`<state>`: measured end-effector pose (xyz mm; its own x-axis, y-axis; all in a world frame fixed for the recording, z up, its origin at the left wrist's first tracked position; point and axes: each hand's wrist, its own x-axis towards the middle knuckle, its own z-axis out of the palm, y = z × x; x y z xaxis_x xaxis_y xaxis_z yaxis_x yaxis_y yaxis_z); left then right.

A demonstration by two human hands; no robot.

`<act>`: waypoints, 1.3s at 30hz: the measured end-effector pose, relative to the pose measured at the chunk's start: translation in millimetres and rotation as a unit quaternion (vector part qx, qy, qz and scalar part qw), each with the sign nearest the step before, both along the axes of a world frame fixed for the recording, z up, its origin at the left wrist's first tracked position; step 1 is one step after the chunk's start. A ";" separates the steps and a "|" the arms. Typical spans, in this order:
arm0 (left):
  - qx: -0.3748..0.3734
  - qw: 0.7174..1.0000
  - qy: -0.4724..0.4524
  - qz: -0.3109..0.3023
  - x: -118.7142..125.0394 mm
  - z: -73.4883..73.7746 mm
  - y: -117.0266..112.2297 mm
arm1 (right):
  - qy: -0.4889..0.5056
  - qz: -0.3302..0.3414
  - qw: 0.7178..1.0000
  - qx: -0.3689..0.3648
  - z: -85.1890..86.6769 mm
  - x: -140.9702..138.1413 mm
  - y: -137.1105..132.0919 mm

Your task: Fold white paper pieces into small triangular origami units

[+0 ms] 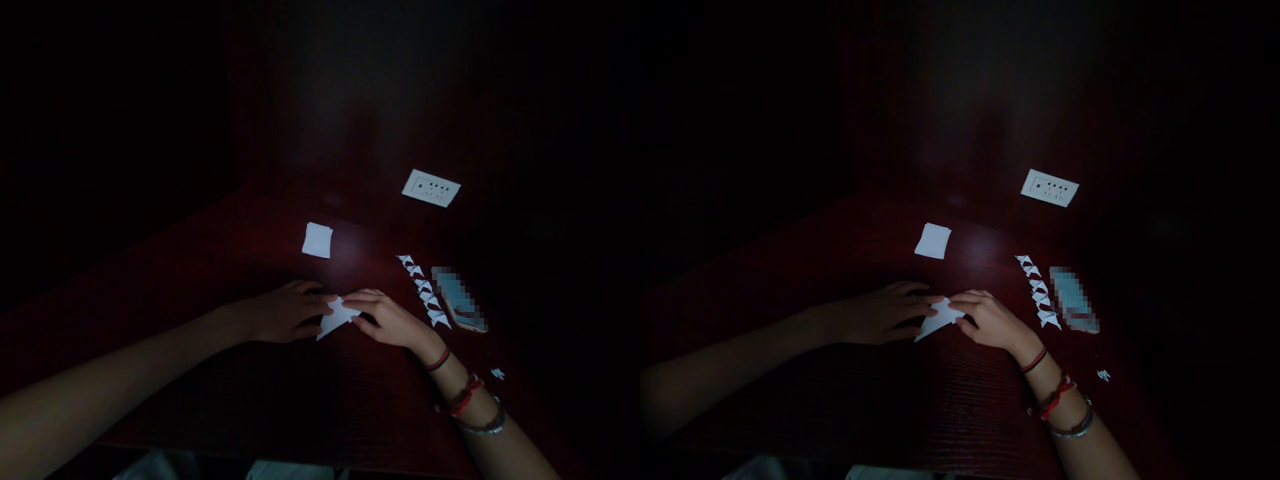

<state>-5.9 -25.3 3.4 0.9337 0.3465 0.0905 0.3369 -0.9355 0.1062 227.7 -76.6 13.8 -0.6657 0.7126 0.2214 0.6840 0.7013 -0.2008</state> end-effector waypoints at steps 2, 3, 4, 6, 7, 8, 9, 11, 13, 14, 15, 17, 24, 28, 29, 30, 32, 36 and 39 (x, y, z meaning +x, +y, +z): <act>-0.003 1.000 0.000 0.007 -0.5 -0.4 0.0 | -0.003 -0.001 1.000 -0.007 1.7 1.6 0.0; -0.004 1.000 0.000 0.010 -0.7 -0.6 -0.2 | -0.006 -0.001 1.000 -0.011 3.0 2.6 -0.1; -0.007 1.000 0.000 0.013 -0.9 -0.7 -0.4 | -0.009 -0.002 1.000 -0.013 4.6 3.8 -0.4; -0.014 1.000 0.001 0.017 -1.0 -0.4 -1.0 | -0.019 -0.006 1.000 -0.016 8.3 6.8 -1.0; -0.017 1.000 0.001 0.019 -0.9 -0.1 -1.3 | -0.027 -0.008 0.999 -0.017 10.3 8.5 -1.3; -0.020 1.000 0.001 0.021 -0.8 0.4 -1.6 | -0.034 -0.013 0.999 -0.018 12.2 10.4 -1.6; -0.022 1.000 0.001 0.022 -0.5 1.0 -1.8 | -0.042 -0.018 0.999 -0.019 14.0 12.6 -1.9; -0.025 0.999 0.002 0.024 0.1 2.2 -2.1 | -0.056 -0.024 0.998 -0.025 16.8 17.4 -2.1; -0.027 0.999 0.005 0.026 0.6 3.0 -2.0 | -0.060 -0.028 0.997 -0.033 18.4 22.8 -2.0; -0.028 0.999 0.006 0.026 0.6 3.1 -1.8 | -0.059 -0.029 0.997 -0.037 18.7 25.4 -1.8; -0.029 0.999 0.006 0.027 0.6 2.9 -1.4 | -0.058 -0.030 0.997 -0.039 18.8 27.8 -1.4; -0.029 0.999 0.004 0.024 0.1 1.8 -0.4 | -0.056 -0.033 0.997 -0.040 18.3 32.0 -0.3; 0.000 1.000 -0.025 -0.001 -0.9 0.0 -0.1 | -0.005 -0.110 0.994 0.027 14.4 31.0 3.9; 0.005 0.998 -0.059 -0.019 1.1 5.0 -3.6 | 0.036 -0.119 0.992 0.019 4.9 16.6 3.1; 0.000 0.997 -0.068 -0.021 2.2 5.9 -4.4 | 0.033 -0.119 0.992 0.009 1.8 12.7 2.7; -0.007 0.997 -0.077 -0.021 3.5 6.3 -5.0 | 0.032 -0.120 0.992 0.001 -1.1 9.3 2.4; -0.022 0.995 -0.096 -0.011 7.1 5.5 -5.8 | 0.041 -0.127 0.991 -0.014 -5.2 4.3 2.0; -0.043 0.987 -0.148 0.055 15.6 0.3 -3.9 | 0.095 -0.149 0.984 -0.027 -5.1 -0.1 1.6; -0.060 0.974 -0.194 0.104 19.4 0.4 -1.5 | 0.138 -0.159 0.978 -0.005 -0.5 -2.4 0.3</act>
<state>13.5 -26.8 3.8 0.7459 0.5538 0.3701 0.4296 -0.8246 0.3681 225.3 -76.3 13.3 -0.3263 0.8766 0.3538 0.7858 0.4596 -0.4139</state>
